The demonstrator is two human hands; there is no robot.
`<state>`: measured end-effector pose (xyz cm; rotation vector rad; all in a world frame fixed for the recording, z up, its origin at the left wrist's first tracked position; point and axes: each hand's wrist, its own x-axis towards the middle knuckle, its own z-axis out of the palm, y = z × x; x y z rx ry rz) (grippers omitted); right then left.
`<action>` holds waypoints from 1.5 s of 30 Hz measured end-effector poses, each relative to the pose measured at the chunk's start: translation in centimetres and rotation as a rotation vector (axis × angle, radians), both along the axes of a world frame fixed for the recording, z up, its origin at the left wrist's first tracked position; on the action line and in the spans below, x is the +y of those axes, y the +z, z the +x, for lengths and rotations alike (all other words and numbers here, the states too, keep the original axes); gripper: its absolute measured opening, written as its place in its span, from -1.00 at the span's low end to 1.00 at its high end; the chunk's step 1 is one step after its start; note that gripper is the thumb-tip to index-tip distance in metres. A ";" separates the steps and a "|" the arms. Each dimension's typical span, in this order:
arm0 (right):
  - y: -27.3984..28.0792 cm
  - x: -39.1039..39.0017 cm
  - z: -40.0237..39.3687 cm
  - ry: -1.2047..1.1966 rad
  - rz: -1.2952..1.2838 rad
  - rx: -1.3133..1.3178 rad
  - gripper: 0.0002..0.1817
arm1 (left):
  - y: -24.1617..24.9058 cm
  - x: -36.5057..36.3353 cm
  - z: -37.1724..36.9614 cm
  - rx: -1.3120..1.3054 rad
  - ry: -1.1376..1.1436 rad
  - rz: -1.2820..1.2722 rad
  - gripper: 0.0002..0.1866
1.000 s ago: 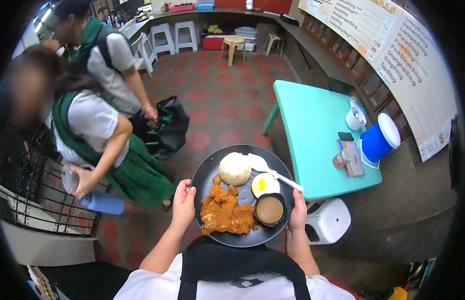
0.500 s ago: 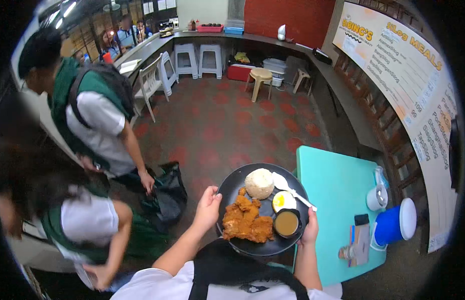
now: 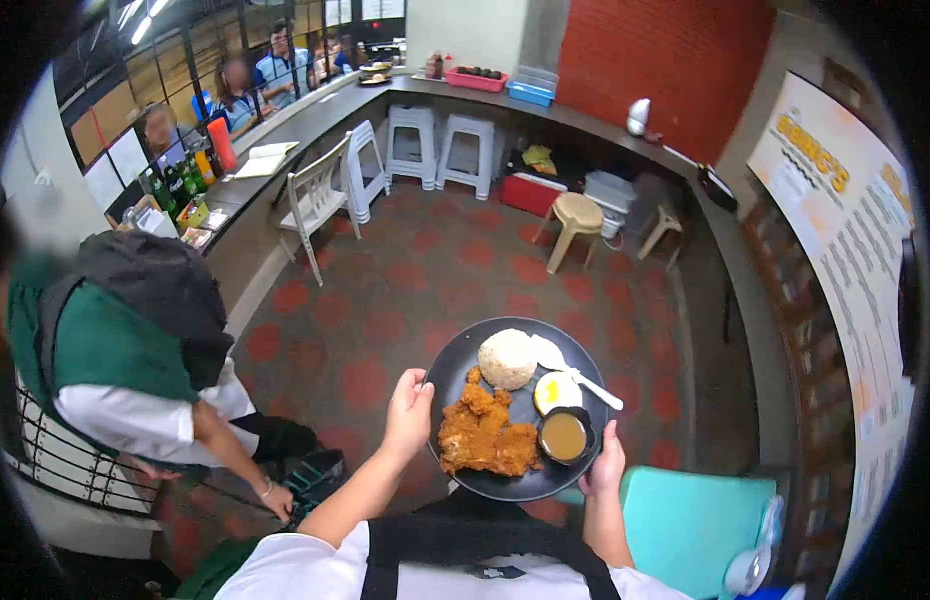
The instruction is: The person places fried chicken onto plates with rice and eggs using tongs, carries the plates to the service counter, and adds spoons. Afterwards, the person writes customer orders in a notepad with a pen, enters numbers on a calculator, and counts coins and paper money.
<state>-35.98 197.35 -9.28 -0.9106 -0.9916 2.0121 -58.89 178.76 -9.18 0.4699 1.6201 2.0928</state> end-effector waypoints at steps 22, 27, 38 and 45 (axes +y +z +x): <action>-3.5 39.6 -82.5 0.440 0.470 -0.226 -0.56 | -4.4 30.5 -69.3 0.107 0.494 -0.093 -0.88; -4.9 46.4 -99.6 0.356 0.187 -0.139 -0.59 | -4.6 37.9 -87.0 0.068 0.422 -0.008 -0.89; -10.8 67.9 -137.2 0.274 0.328 -0.218 -0.62 | -5.2 56.3 -123.3 -0.147 0.302 0.028 -0.53; -9.5 80.6 -161.1 0.462 0.278 -0.079 -0.60 | -4.5 63.0 -143.0 -0.190 0.323 0.004 -0.49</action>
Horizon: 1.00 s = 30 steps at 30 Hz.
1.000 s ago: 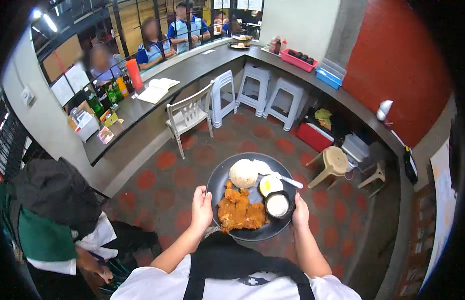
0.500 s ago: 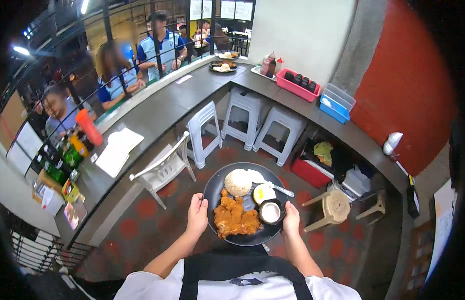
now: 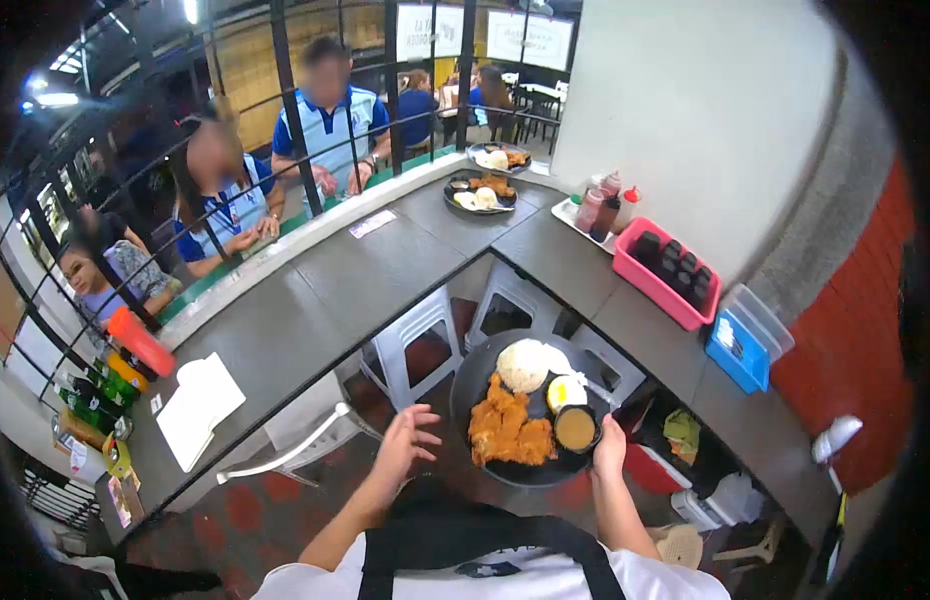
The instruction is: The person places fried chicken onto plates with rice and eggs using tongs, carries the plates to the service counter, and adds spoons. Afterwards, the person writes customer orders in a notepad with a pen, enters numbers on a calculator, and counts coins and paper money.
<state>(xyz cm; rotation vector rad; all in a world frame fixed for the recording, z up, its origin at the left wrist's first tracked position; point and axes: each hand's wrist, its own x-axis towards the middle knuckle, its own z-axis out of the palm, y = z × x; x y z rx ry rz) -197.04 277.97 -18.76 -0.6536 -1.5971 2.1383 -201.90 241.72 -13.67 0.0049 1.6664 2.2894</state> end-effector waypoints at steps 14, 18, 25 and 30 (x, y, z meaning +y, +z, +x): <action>-5.8 6.2 -39.1 -0.303 -0.044 -0.029 -0.63 | -8.0 3.2 -51.1 -0.299 0.162 -0.112 -0.52; -7.7 8.6 -46.6 -0.263 -0.082 -0.037 -0.59 | -9.8 9.3 -65.5 -0.325 0.028 -0.051 -0.53; -9.8 12.0 -57.3 -0.266 0.045 -0.167 -0.56 | -16.1 18.6 -81.7 -0.458 0.039 0.124 -0.56; -8.6 15.2 -63.5 -0.266 -0.025 -0.277 -0.56 | -14.4 23.9 -85.1 -0.400 0.247 0.266 -0.67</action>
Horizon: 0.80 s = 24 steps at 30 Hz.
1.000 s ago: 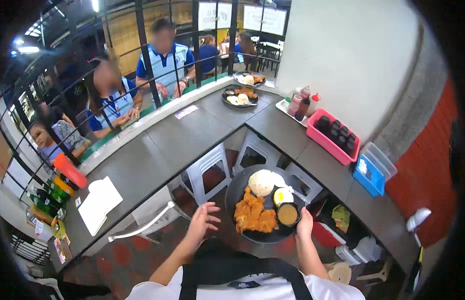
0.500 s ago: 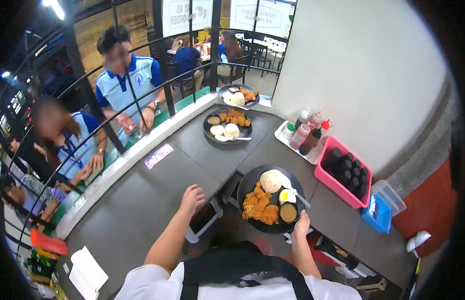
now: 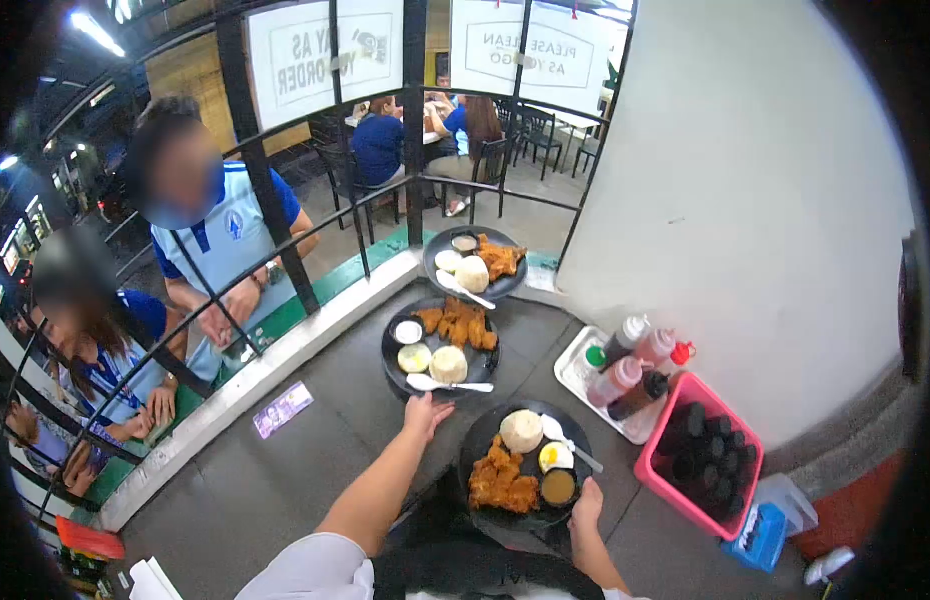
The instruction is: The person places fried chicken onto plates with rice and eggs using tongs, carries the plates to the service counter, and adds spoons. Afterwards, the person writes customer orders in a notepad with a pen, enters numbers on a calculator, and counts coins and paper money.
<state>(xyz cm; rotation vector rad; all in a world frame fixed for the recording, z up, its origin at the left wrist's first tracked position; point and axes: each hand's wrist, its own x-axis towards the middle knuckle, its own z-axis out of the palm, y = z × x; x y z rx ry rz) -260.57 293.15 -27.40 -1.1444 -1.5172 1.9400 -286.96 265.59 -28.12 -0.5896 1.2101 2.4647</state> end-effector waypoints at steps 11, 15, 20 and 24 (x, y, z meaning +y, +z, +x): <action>-5.2 7.1 -7.5 0.211 0.108 -0.098 -0.59 | 0.5 1.8 -4.3 -0.020 0.213 -0.197 -0.79; -6.2 7.4 -9.9 0.270 0.336 -0.234 -0.60 | 0.3 1.8 -5.5 -0.010 0.225 -0.237 -0.80; -1.5 6.8 -12.7 0.312 0.304 -0.247 -0.63 | -0.3 1.4 -6.3 -0.060 0.269 -0.277 -0.63; -3.4 6.4 -13.0 0.130 0.319 -0.181 -0.65 | 3.1 0.3 -4.5 -0.099 0.285 -0.465 -0.52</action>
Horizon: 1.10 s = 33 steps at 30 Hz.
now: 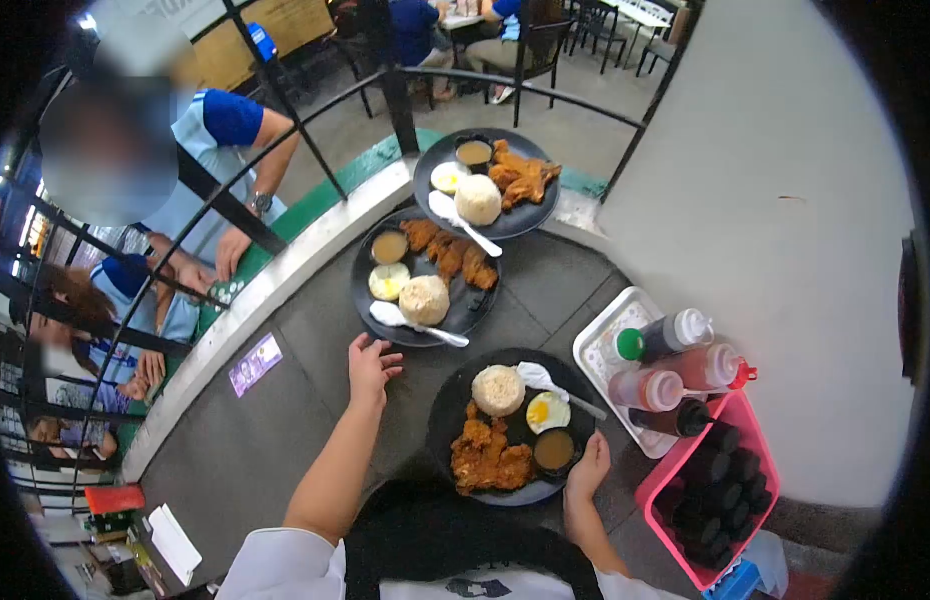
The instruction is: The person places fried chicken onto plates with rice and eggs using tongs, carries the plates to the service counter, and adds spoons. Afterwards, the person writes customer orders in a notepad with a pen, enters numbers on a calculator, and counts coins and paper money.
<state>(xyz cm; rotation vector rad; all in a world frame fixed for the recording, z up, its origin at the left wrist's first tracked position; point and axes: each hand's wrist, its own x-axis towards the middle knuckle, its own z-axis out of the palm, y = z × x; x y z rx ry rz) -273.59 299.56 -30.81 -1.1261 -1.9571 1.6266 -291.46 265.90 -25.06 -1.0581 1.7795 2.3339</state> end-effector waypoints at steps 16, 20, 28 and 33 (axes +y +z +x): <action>0.2 -2.5 -0.7 0.043 0.038 0.203 -0.68 | 0.8 -7.5 20.7 -0.010 -0.197 -0.042 -0.83; -1.6 -1.1 2.4 0.085 0.032 0.278 -0.64 | 1.8 -9.4 29.1 0.117 -0.251 -0.099 -0.82; 0.6 -7.6 13.4 -0.070 0.187 0.179 -0.62 | 6.3 -18.7 55.3 0.203 -0.220 -0.252 -0.81; -3.4 -15.3 23.6 0.580 0.982 0.215 -0.62 | 4.9 -25.7 76.3 0.177 -0.094 -0.258 -0.81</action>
